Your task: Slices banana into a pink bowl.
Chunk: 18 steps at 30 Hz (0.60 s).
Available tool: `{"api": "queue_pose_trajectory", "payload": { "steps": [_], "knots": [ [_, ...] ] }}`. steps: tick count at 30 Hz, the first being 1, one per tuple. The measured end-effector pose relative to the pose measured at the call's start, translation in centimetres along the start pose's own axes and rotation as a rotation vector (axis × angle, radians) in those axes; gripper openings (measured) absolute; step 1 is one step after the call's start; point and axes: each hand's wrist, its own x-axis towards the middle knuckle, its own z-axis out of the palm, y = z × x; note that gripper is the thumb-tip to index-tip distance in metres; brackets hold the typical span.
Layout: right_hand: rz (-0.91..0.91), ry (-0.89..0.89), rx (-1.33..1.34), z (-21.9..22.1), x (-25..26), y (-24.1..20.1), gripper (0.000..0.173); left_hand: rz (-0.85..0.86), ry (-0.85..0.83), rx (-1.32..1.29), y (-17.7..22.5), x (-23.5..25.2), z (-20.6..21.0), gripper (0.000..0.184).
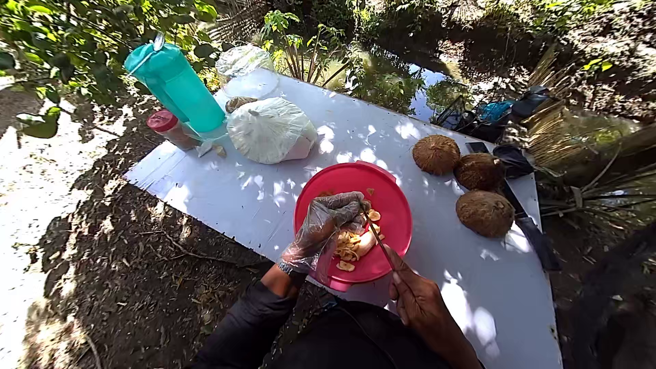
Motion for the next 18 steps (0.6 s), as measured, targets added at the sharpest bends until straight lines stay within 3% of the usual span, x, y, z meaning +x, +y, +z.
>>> {"api": "queue_pose_trajectory", "payload": {
  "steps": [7, 18],
  "knots": [
    [-0.051, 0.003, -0.007, 0.08, -0.21, 0.19, 0.044, -0.011, -0.015, -0.035, -0.96, -0.38, -0.57, 0.029],
    [-0.059, -0.031, 0.029, 0.12, -0.36, 0.00, 0.045, 0.065, 0.029, 0.087, -1.08, -0.35, -0.78, 0.019]
  ]
}}
